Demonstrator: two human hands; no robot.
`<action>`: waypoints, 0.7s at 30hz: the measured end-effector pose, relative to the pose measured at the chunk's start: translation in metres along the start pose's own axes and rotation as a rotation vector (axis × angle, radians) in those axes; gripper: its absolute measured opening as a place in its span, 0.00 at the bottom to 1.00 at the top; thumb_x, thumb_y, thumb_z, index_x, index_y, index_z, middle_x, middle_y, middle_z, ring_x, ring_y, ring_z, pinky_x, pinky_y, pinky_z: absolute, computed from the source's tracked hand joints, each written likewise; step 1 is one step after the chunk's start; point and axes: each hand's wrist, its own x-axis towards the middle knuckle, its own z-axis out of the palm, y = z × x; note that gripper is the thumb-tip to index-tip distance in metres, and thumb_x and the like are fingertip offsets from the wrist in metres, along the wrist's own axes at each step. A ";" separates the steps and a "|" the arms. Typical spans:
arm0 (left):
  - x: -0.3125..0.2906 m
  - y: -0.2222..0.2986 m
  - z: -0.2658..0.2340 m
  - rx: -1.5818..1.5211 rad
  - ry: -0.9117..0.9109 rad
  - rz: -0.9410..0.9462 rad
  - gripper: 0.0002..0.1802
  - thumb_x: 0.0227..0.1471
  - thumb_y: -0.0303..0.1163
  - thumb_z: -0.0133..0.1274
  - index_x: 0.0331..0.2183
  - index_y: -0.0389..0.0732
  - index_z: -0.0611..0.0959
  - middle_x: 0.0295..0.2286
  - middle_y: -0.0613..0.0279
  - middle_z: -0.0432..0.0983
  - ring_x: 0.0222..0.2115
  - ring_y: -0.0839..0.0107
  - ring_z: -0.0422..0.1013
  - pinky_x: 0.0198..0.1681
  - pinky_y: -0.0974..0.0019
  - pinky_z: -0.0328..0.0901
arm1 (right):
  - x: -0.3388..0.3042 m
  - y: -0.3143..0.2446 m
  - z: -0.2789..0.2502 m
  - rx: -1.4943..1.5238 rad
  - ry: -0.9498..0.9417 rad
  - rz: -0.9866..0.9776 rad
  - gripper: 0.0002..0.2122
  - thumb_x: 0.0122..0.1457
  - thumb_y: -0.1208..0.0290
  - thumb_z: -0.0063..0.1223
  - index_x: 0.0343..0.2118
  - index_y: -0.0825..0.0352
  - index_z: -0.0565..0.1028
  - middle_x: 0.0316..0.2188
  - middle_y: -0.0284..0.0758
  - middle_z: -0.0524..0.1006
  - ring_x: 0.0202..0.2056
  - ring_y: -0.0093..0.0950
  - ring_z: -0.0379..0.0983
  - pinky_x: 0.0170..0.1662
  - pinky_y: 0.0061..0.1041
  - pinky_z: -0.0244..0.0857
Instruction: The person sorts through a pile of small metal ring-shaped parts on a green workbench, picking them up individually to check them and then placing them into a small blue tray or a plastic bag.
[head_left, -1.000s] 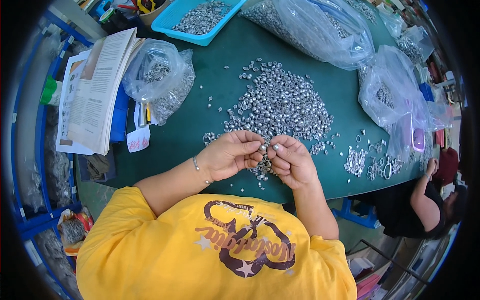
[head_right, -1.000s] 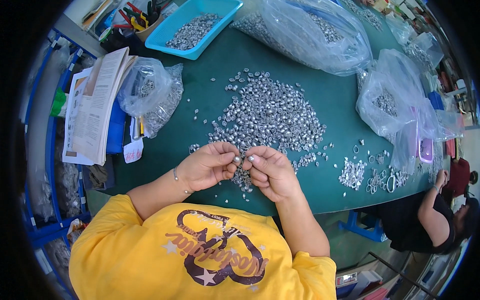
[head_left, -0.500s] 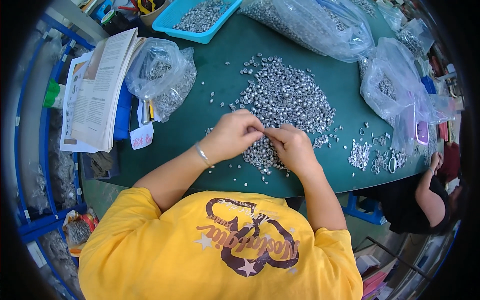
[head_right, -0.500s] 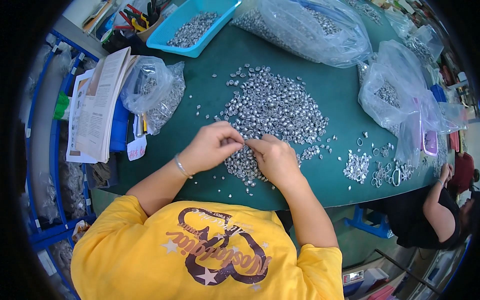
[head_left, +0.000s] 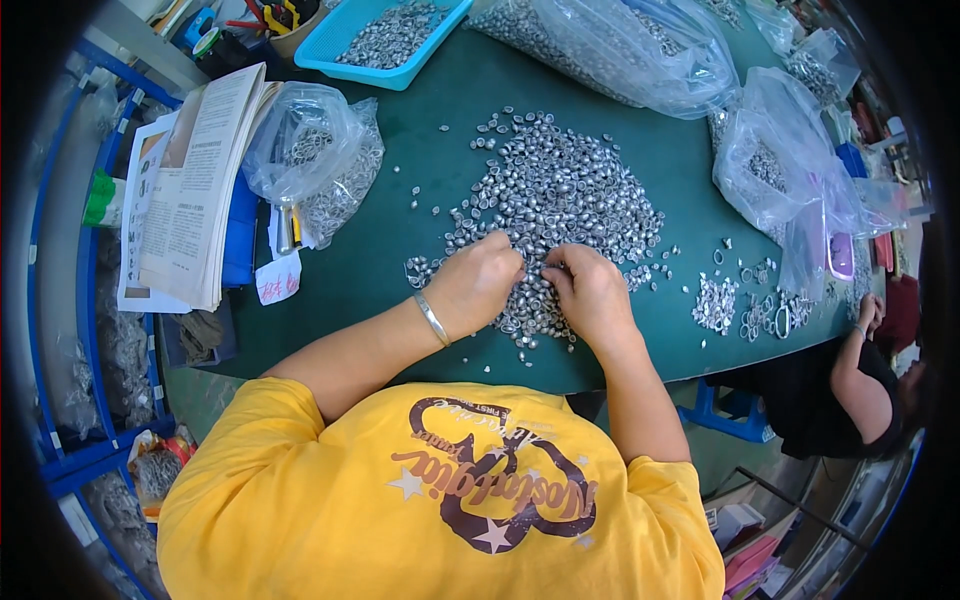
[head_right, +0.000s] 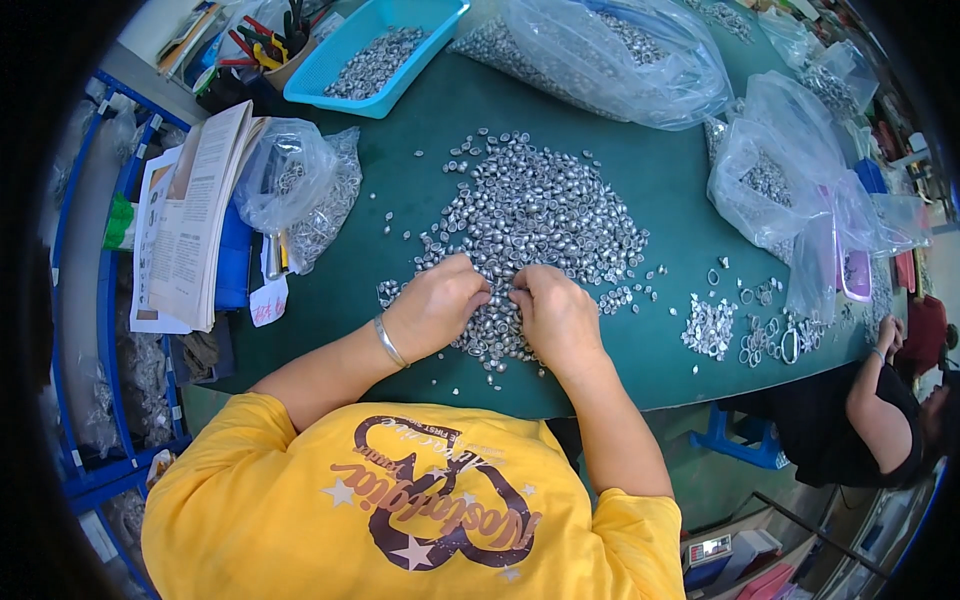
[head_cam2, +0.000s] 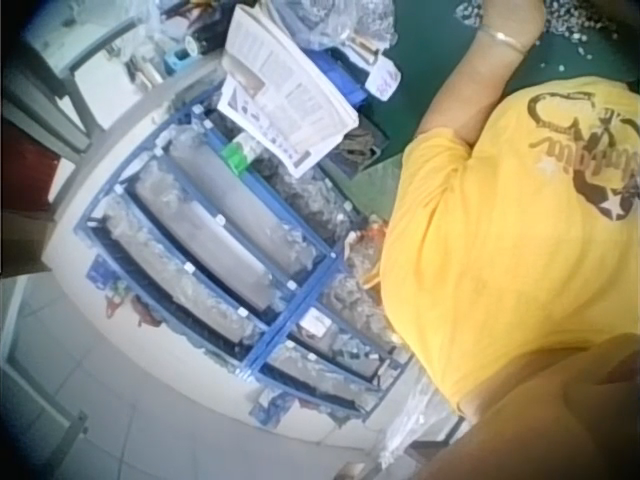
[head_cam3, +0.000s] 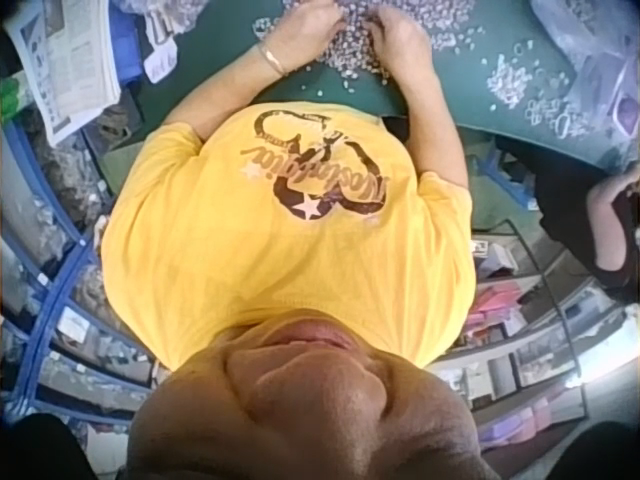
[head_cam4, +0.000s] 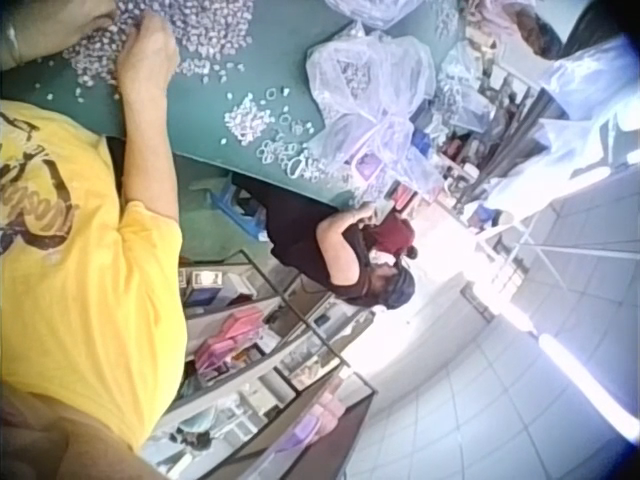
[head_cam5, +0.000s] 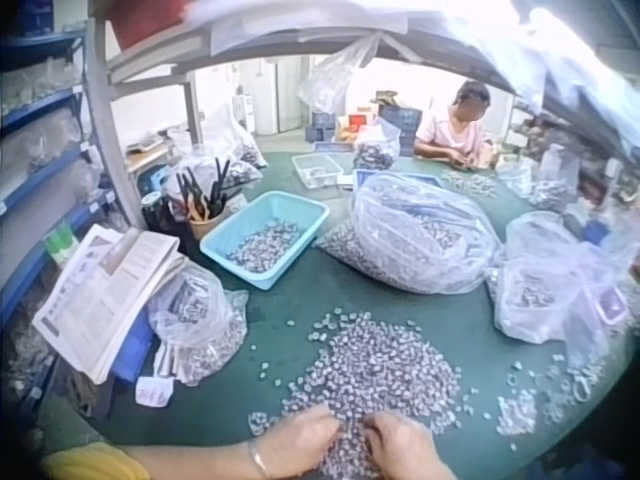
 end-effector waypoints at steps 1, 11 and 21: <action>0.001 0.001 0.000 0.004 0.000 -0.016 0.03 0.40 0.24 0.54 0.22 0.35 0.77 0.23 0.54 0.68 0.26 0.56 0.68 0.29 0.62 0.65 | 0.000 0.001 0.000 -0.002 0.012 -0.006 0.03 0.47 0.75 0.51 0.26 0.65 0.73 0.25 0.39 0.73 0.27 0.39 0.71 0.30 0.33 0.66; 0.007 -0.002 0.001 -0.038 0.014 0.012 0.04 0.42 0.24 0.53 0.25 0.35 0.76 0.24 0.58 0.69 0.25 0.63 0.69 0.28 0.65 0.64 | -0.003 0.002 0.002 0.069 0.073 -0.003 0.03 0.49 0.77 0.50 0.28 0.66 0.73 0.25 0.37 0.74 0.26 0.32 0.72 0.30 0.26 0.66; -0.002 0.008 -0.017 -1.429 -0.263 -0.448 0.04 0.48 0.23 0.49 0.31 0.37 0.74 0.23 0.68 0.67 0.19 0.82 0.61 0.20 0.81 0.56 | -0.019 -0.007 -0.018 1.340 -0.264 0.362 0.05 0.51 0.80 0.52 0.32 0.70 0.72 0.21 0.27 0.70 0.19 0.11 0.59 0.19 0.09 0.50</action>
